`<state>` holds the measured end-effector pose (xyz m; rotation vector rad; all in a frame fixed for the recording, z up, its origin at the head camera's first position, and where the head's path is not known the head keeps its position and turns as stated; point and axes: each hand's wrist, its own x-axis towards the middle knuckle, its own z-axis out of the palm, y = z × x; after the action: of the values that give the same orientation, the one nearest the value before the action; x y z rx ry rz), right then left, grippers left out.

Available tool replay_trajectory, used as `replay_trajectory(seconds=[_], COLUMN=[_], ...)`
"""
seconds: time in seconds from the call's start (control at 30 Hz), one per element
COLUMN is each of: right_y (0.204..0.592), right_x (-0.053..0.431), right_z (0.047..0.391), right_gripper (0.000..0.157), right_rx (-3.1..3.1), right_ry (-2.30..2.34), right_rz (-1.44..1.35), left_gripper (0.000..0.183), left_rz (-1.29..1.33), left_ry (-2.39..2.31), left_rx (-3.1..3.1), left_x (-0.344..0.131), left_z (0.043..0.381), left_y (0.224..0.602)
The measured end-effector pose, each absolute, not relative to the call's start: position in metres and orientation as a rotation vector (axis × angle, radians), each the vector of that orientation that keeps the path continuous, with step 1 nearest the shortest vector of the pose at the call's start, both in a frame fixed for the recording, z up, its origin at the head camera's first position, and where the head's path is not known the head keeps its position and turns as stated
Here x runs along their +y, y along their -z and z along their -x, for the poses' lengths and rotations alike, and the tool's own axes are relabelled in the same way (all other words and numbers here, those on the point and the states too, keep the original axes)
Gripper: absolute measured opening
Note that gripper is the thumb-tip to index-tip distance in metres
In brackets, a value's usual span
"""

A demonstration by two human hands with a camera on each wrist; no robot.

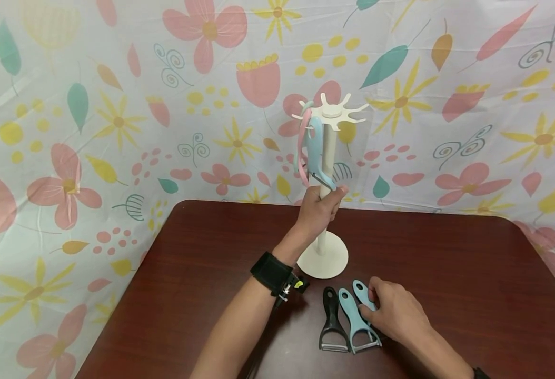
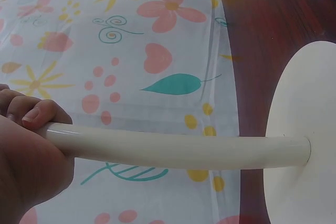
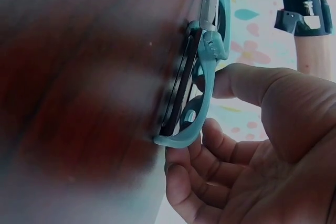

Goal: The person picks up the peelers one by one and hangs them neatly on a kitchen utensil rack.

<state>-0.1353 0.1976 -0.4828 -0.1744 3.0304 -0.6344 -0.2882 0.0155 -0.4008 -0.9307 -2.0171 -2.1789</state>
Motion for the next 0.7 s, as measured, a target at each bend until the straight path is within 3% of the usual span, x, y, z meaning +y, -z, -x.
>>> replay_trajectory(seconds=[0.7], right_y=[0.4794], right_x=[0.2046], right_z=[0.1387], right_gripper=[0.033], right_rx=[3.208], right_ry=[0.696], right_rz=[0.248], left_gripper=[0.062], left_rz=[0.929], left_ry=[2.161], left_rx=[-2.013], left_x=[0.0160], left_z=[0.2876], left_y=[0.4010])
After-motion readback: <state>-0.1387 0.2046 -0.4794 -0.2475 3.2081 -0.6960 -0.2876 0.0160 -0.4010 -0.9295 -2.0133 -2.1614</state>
